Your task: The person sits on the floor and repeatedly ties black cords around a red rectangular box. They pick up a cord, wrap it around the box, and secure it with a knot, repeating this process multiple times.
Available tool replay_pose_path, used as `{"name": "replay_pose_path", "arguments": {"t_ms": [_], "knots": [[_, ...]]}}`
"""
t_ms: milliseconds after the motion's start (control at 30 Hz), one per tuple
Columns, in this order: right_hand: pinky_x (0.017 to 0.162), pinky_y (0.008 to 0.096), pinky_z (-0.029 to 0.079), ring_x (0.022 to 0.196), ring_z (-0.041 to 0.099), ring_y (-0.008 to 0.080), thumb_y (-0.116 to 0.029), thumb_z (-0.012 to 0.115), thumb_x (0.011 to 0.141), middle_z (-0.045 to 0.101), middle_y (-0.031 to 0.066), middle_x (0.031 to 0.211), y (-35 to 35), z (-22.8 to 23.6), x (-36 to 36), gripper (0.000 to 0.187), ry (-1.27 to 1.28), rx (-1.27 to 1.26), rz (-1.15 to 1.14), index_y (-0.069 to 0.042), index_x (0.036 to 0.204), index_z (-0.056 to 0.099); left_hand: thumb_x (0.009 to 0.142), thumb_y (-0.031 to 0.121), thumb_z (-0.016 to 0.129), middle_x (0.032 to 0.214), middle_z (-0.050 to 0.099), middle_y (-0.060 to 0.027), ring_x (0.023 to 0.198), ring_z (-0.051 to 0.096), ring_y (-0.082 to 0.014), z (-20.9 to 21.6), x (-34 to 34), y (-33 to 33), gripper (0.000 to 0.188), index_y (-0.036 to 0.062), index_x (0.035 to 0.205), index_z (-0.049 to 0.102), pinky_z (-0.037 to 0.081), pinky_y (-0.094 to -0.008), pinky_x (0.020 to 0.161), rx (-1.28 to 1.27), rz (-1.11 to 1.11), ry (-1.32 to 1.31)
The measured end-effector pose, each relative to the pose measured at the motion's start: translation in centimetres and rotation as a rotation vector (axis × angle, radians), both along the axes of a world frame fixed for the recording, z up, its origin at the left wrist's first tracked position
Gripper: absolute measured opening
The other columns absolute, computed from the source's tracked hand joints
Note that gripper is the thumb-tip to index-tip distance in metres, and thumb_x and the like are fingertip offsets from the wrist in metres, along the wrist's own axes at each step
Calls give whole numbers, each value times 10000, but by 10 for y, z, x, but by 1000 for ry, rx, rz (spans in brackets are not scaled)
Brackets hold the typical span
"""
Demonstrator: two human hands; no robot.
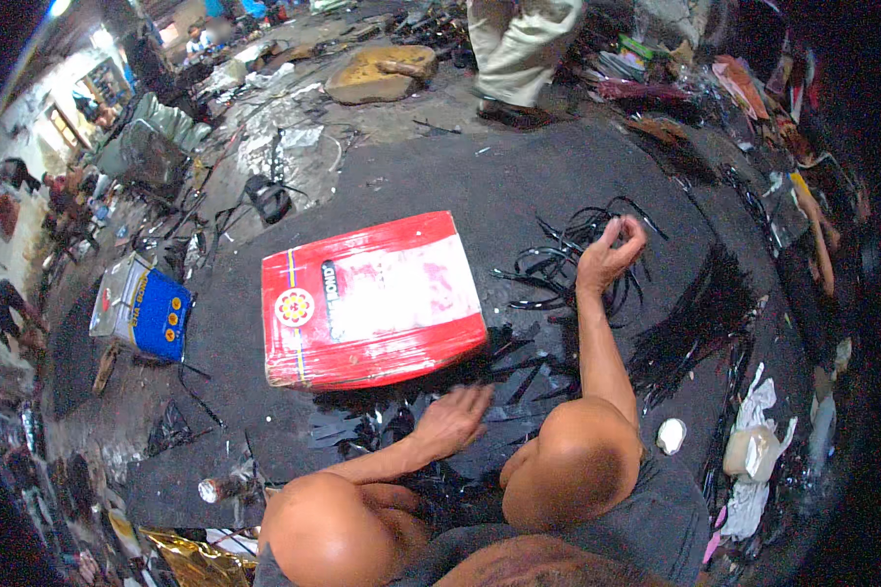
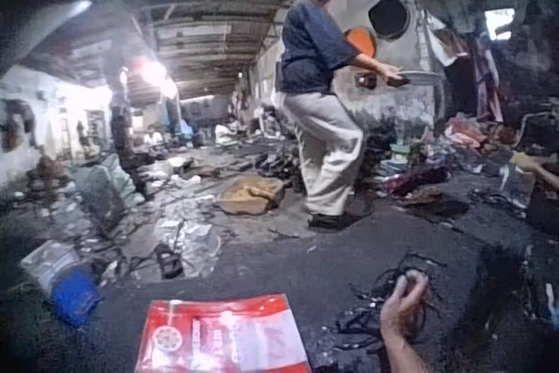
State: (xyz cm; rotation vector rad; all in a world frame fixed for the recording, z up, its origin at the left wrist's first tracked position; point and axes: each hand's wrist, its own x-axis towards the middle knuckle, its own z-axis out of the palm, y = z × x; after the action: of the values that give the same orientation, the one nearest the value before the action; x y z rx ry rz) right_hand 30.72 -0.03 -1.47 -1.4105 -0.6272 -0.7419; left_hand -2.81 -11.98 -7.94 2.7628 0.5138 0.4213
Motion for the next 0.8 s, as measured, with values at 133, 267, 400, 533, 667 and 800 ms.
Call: {"name": "replay_pose_path", "arguments": {"t_ms": [133,267,400,533,667,800], "knots": [[770,267,498,807,603,125,-79,597,973,632,28,884,-38,80,-59,45,155,-124,810,-35,976,593,902,342,668,1067,679,-140,1011,673,-329,-18,-18,4,435,83,1251,648,566,-446,833,-263,16,148],[885,310,511,996,635,157,-155,708,900,676,49,994,-78,116,-121,226,187,-875,1625,-43,1091,664,855,277,724,827,683,-142,864,692,-324,79,-14,20,282,77,1053,737,558,-443,767,-528,88,-191],[892,360,523,1040,633,212,-329,798,847,620,90,1223,-94,126,-149,607,-57,-903,1878,-57,1325,541,725,180,747,802,623,-110,735,634,-307,163,-27,44,255,68,947,689,519,-421,659,-41,356,-382],[715,294,540,772,605,111,-286,846,786,661,103,1132,-93,136,-165,656,177,-951,1665,-44,1317,546,620,152,762,781,513,-61,712,568,-283,188,-29,52,291,86,844,587,479,-409,608,364,468,-320],[656,325,513,727,615,140,-334,856,759,689,87,968,-91,136,-162,519,200,-1131,1772,-44,1142,660,597,125,790,762,541,-106,687,589,-333,177,-38,50,338,47,829,557,470,-414,585,11,421,-420],[763,339,498,821,624,218,-325,863,757,672,102,928,-85,122,-163,435,-261,-1027,1706,-43,1039,690,684,156,832,743,583,-128,677,597,-184,164,-42,46,335,28,824,556,454,-353,576,-265,453,-317]]}}
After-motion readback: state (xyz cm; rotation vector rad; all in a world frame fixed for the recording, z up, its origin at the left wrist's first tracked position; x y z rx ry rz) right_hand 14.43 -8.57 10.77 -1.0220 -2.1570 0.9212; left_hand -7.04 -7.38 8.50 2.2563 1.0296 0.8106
